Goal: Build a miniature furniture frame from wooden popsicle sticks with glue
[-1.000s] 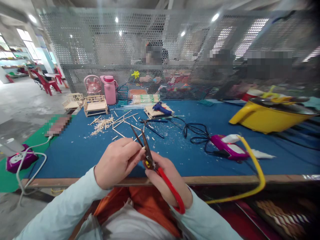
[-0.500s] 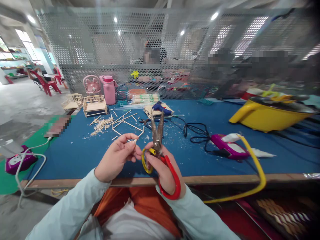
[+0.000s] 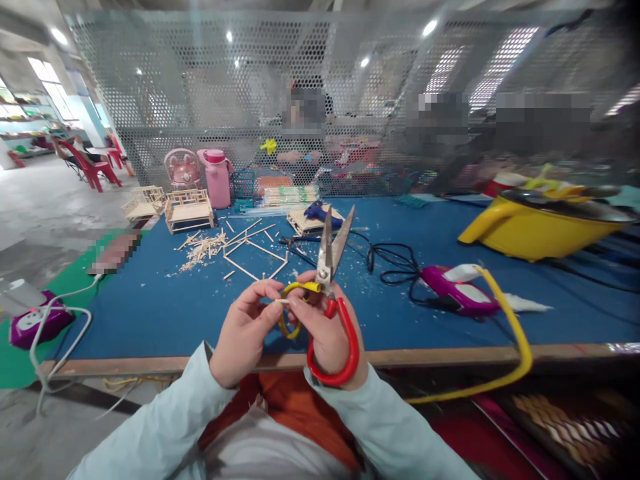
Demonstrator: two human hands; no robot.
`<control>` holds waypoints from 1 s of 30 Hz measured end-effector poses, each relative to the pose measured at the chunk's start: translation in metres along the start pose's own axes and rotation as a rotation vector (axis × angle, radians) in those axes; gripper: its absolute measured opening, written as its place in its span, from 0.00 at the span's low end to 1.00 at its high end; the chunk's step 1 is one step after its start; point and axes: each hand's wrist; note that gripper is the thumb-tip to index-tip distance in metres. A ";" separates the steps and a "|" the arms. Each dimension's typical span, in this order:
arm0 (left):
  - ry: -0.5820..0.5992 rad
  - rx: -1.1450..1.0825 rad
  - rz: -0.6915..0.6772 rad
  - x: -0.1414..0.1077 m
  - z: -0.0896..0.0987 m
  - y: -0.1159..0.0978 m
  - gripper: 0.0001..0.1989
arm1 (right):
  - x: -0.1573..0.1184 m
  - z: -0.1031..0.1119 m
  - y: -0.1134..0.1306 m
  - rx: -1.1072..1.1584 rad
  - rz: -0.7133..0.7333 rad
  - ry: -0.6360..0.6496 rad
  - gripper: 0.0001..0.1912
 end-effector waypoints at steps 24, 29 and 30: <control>-0.128 0.678 -0.269 0.024 -0.009 -0.039 0.17 | -0.008 0.003 0.000 -0.324 0.156 0.363 0.32; -0.126 0.682 -0.279 0.022 -0.009 -0.037 0.16 | -0.009 0.004 -0.002 -0.316 0.187 0.365 0.32; -0.125 0.688 -0.284 0.022 -0.009 -0.037 0.15 | -0.010 0.004 -0.003 -0.321 0.189 0.358 0.32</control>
Point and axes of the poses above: each hand's wrist, its own x-axis towards the middle knuckle, its own z-axis out of the back of the hand, y = z × x, and after that the axes turned 2 degrees about z, right-handed
